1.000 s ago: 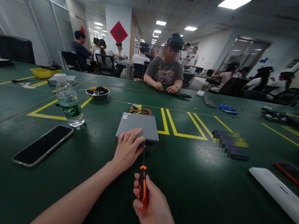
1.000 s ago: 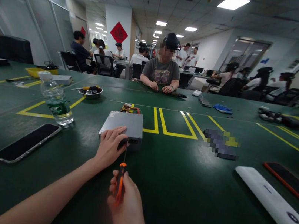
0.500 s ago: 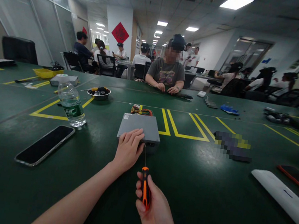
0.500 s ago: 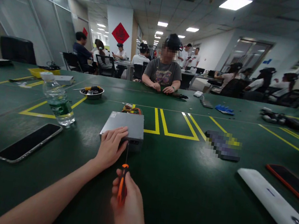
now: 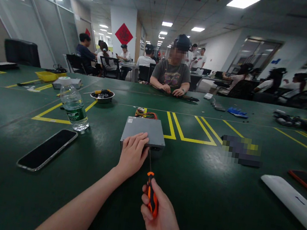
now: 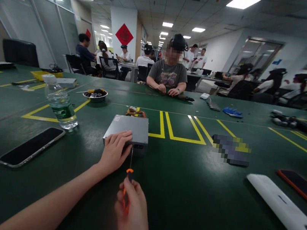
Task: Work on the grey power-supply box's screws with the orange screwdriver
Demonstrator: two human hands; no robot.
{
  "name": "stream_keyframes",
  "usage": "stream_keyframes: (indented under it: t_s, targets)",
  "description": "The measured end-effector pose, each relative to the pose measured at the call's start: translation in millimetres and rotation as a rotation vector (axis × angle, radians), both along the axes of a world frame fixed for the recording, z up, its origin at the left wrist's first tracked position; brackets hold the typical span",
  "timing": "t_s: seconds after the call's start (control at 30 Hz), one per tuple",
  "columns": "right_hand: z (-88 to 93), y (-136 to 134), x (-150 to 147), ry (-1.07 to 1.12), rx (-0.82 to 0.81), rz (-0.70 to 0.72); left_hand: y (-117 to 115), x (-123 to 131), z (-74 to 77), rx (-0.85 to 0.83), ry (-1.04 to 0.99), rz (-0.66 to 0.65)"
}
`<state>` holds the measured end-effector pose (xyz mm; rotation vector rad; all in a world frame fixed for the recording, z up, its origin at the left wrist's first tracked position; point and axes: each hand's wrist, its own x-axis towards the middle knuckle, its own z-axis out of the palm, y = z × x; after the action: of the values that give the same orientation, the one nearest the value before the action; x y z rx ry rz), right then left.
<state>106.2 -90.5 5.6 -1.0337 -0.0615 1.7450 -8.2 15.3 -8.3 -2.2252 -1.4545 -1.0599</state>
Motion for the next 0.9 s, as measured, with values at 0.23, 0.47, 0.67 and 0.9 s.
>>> stream_keyframes:
  t_s: [0.23, 0.47, 0.67, 0.9]
  targets:
    - [-2.8, -0.1, -0.7, 0.101, -0.020, 0.020, -0.3, 0.1, 1.3, 0.007, -0.002, 0.000]
    - [-3.8, 1.0, 0.3, 0.057, 0.027, -0.021, -0.3, 0.9, 0.5, 0.004, -0.007, 0.004]
    - [-5.3, 3.1, 1.9, 0.104, -0.008, 0.005, 0.3, 0.6, -0.8, 0.005, -0.020, -0.009]
    - [-2.8, 2.0, -0.6, 0.074, 0.023, -0.017, 0.5, 1.0, 0.1, -0.003, -0.026, -0.017]
